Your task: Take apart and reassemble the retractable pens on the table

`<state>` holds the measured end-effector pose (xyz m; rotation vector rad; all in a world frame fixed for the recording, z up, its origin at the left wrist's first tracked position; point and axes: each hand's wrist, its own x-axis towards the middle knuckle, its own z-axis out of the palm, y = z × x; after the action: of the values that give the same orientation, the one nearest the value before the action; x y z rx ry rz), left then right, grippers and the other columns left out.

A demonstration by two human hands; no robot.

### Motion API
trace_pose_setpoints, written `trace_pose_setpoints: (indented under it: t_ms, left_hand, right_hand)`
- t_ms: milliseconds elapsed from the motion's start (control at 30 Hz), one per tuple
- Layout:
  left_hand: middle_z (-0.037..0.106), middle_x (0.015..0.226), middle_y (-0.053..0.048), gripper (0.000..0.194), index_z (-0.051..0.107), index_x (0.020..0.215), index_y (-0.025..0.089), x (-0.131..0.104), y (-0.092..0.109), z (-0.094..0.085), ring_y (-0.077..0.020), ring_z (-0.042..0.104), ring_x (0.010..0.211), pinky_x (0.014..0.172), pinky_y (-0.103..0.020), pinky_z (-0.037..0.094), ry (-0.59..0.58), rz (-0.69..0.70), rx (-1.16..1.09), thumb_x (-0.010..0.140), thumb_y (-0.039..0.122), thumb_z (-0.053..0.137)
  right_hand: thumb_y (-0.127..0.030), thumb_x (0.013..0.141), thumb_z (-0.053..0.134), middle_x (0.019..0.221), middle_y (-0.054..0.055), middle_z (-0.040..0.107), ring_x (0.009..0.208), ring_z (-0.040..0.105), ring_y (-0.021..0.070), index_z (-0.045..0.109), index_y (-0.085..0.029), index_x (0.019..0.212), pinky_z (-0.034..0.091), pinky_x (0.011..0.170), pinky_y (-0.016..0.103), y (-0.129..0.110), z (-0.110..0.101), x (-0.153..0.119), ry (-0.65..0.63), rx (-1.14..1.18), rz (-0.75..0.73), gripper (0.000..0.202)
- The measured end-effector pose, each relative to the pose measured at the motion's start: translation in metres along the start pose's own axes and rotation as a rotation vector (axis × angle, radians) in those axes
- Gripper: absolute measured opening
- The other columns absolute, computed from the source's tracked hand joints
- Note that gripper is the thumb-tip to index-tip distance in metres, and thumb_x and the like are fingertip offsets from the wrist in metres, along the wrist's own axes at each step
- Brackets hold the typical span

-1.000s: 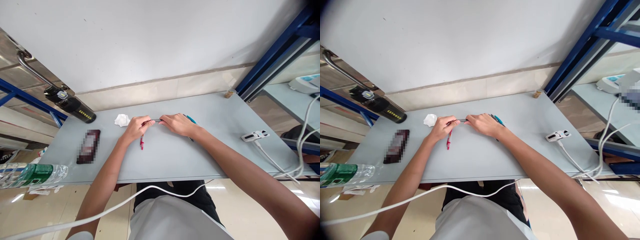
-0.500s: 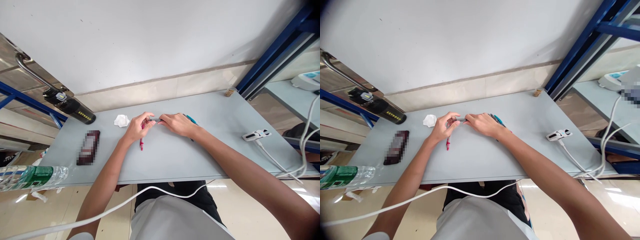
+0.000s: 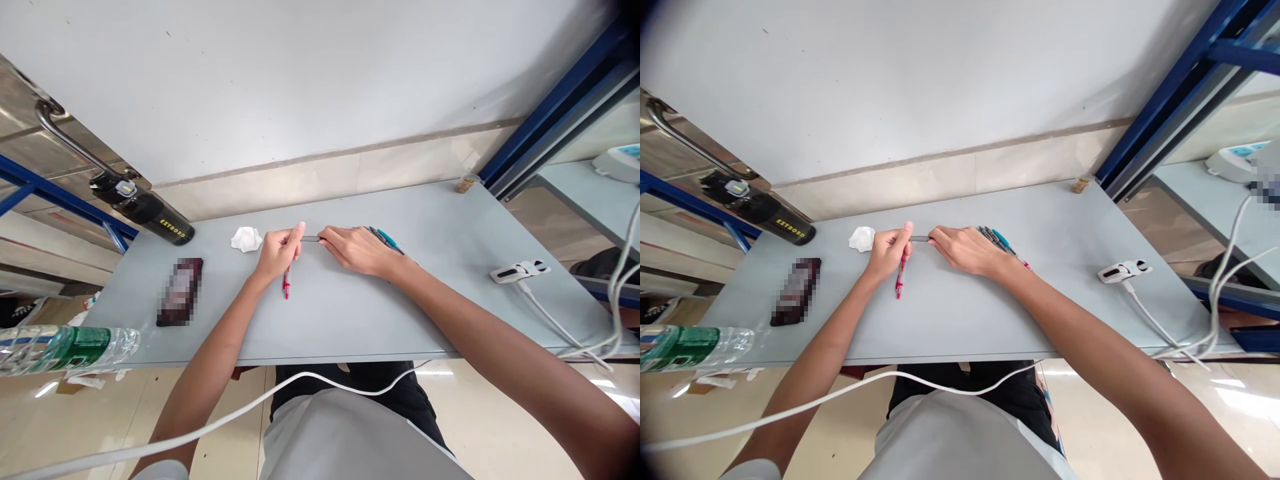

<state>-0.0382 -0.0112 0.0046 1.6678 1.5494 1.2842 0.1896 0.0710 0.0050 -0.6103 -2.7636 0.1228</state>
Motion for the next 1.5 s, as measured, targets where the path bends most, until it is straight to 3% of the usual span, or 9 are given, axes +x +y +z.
trace_pose_setpoints:
  t_ms: [67, 167, 400, 600, 800, 967, 1100, 1333, 1500]
  left_hand:
    - [0.066, 0.076, -0.002, 0.044, 0.070, 0.088, 0.022, 0.001, 0.000, -0.002, -0.0148, 0.054, 0.065, 0.064, -0.032, 0.043, -0.021, 0.094, 0.060, 0.105, 0.062, 0.066]
    - [0.072, 0.092, -0.003, 0.034, 0.073, 0.110, 0.023, 0.001, -0.001, -0.004, -0.0162, 0.057, 0.076, 0.072, -0.031, 0.046, -0.031, 0.206, 0.137, 0.106, 0.056, 0.066]
    - [0.054, 0.066, 0.002, 0.050, 0.059, 0.079, 0.021, 0.001, -0.004, -0.001, -0.0139, 0.042, 0.061, 0.064, -0.032, 0.035, 0.016, 0.162, 0.245, 0.112, 0.058, 0.053]
    - [0.039, 0.053, 0.002, 0.071, 0.041, 0.057, 0.021, 0.000, 0.004, 0.006, -0.0114, 0.035, 0.051, 0.055, -0.034, 0.028, 0.070, 0.011, 0.064, 0.109, 0.066, 0.055]
    - [0.038, 0.039, 0.001, 0.082, 0.037, 0.044, 0.022, 0.003, -0.001, 0.008, -0.0101, 0.041, 0.039, 0.047, -0.032, 0.031, 0.091, -0.122, -0.074, 0.104, 0.072, 0.061]
    - [0.038, 0.036, 0.001, 0.083, 0.040, 0.040, 0.022, 0.007, -0.007, 0.002, -0.0097, 0.040, 0.036, 0.046, -0.031, 0.033, 0.138, -0.155, -0.090, 0.105, 0.070, 0.060]
    - [0.036, 0.037, 0.001, 0.083, 0.040, 0.040, 0.022, 0.009, -0.008, -0.002, -0.0103, 0.041, 0.038, 0.047, -0.031, 0.034, 0.186, -0.164, -0.075, 0.104, 0.070, 0.061]
    - [0.030, 0.039, 0.002, 0.081, 0.028, 0.044, 0.023, 0.016, -0.011, -0.023, -0.0092, 0.035, 0.039, 0.046, -0.032, 0.028, 0.415, -0.144, -0.145, 0.104, 0.065, 0.063]
    - [0.027, 0.039, 0.003, 0.078, 0.026, 0.046, 0.023, 0.018, -0.010, -0.029, -0.0087, 0.033, 0.039, 0.046, -0.031, 0.027, 0.441, -0.127, -0.175, 0.104, 0.060, 0.063]
  right_hand:
    - [-0.044, 0.122, 0.013, 0.103, 0.008, 0.070, 0.062, 0.043, 0.0173, 0.060, -0.018, 0.126, 0.020, 0.058, 0.034, 0.004, 0.002, -0.001, 0.006, 0.006, 0.008, 0.053]
    - [-0.044, 0.122, 0.016, 0.105, 0.008, 0.071, 0.062, 0.044, 0.0173, 0.060, -0.019, 0.128, 0.020, 0.057, 0.033, 0.008, 0.005, -0.001, 0.012, 0.009, 0.016, 0.051]
    - [-0.045, 0.122, 0.019, 0.103, 0.009, 0.073, 0.058, 0.044, 0.0170, 0.059, -0.019, 0.125, 0.018, 0.058, 0.033, 0.005, 0.007, 0.000, -0.002, -0.009, 0.033, 0.047]
    - [-0.049, 0.120, 0.024, 0.083, 0.005, 0.071, 0.052, 0.041, 0.0182, 0.056, -0.020, 0.126, 0.017, 0.059, 0.034, 0.001, 0.004, 0.000, -0.017, -0.004, 0.097, 0.044]
    - [-0.046, 0.121, 0.014, 0.100, 0.009, 0.074, 0.059, 0.048, 0.0186, 0.057, -0.022, 0.122, 0.018, 0.059, 0.033, 0.000, 0.002, 0.000, 0.021, 0.047, 0.029, 0.049]
    - [-0.044, 0.119, 0.029, 0.087, 0.006, 0.071, 0.056, 0.047, 0.0202, 0.049, -0.022, 0.122, 0.020, 0.059, 0.033, 0.007, 0.005, 0.000, 0.014, 0.108, 0.134, 0.030]
    - [-0.047, 0.120, 0.025, 0.093, 0.006, 0.072, 0.060, 0.047, 0.0191, 0.051, -0.023, 0.124, 0.020, 0.059, 0.032, 0.013, 0.003, 0.000, 0.076, 0.128, 0.108, 0.035]
    - [-0.042, 0.119, 0.023, 0.084, 0.002, 0.066, 0.056, 0.033, 0.0181, 0.051, -0.023, 0.124, 0.019, 0.059, 0.033, 0.023, 0.002, -0.002, 0.124, 0.100, 0.127, 0.034]
    - [-0.041, 0.119, 0.024, 0.083, 0.001, 0.066, 0.056, 0.030, 0.0174, 0.050, -0.023, 0.123, 0.019, 0.058, 0.033, 0.026, 0.002, 0.000, 0.138, 0.106, 0.149, 0.033]
